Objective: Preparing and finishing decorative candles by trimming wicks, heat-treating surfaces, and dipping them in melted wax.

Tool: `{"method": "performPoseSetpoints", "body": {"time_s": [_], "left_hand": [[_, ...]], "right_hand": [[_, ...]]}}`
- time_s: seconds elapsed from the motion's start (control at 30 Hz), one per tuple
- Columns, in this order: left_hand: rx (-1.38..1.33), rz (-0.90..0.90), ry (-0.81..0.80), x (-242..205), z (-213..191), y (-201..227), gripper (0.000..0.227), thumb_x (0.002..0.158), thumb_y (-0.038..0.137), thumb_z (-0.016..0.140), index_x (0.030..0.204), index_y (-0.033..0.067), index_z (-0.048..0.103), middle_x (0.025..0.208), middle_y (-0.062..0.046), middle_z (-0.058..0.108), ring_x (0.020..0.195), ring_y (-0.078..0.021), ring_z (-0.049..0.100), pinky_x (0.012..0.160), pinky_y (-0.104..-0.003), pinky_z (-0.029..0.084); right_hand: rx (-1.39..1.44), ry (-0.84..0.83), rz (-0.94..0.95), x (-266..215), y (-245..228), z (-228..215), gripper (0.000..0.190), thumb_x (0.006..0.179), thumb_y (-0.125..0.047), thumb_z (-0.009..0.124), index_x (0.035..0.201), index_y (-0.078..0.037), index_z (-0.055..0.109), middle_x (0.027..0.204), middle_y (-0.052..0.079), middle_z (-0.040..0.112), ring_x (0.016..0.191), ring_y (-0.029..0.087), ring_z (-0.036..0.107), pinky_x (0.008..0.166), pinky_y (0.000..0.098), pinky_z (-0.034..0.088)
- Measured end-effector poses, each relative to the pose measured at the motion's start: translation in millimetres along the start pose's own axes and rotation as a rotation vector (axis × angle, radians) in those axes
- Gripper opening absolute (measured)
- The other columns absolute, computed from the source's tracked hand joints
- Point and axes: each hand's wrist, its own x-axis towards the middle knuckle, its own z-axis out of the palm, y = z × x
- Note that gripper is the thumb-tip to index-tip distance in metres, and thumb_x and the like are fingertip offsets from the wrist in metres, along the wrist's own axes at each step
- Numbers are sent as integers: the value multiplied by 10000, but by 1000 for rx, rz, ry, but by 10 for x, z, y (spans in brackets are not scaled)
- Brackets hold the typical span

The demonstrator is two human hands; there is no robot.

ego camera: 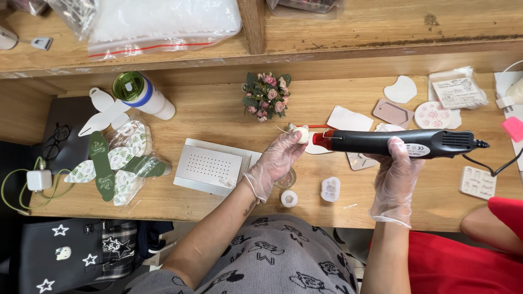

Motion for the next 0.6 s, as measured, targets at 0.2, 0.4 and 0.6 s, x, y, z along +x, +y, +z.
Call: {"method": "performPoseSetpoints", "body": {"time_s": [0.2, 0.4, 0.6], "left_hand": [[6, 0, -4, 22, -38, -14, 176, 838, 85, 834, 999, 130, 779, 1001, -161, 769, 865, -248, 769, 815, -305, 656], [-83, -69, -151, -297, 76, 198, 379, 821, 103, 793, 1150, -23, 654, 1103, -147, 706, 965, -199, 692, 885, -252, 599], [-213, -193, -283, -898, 413, 397, 598, 758, 153, 853, 1241, -53, 565, 1105, -188, 684, 916, -238, 705, 873, -276, 626]], "right_hand": [[-21, 13, -15, -76, -142, 136, 456, 942, -107, 676, 1359, -137, 492, 974, 61, 563, 772, 279, 728, 637, 446, 709], [85, 243, 130, -289, -911, 696, 514, 831, -346, 637, 1258, -92, 504, 1041, 10, 638, 887, 105, 711, 776, 175, 637], [425, 452, 258, 173, -670, 151, 354, 789, -349, 662, 987, -86, 534, 811, 58, 610, 711, 183, 651, 743, 325, 619]]}}
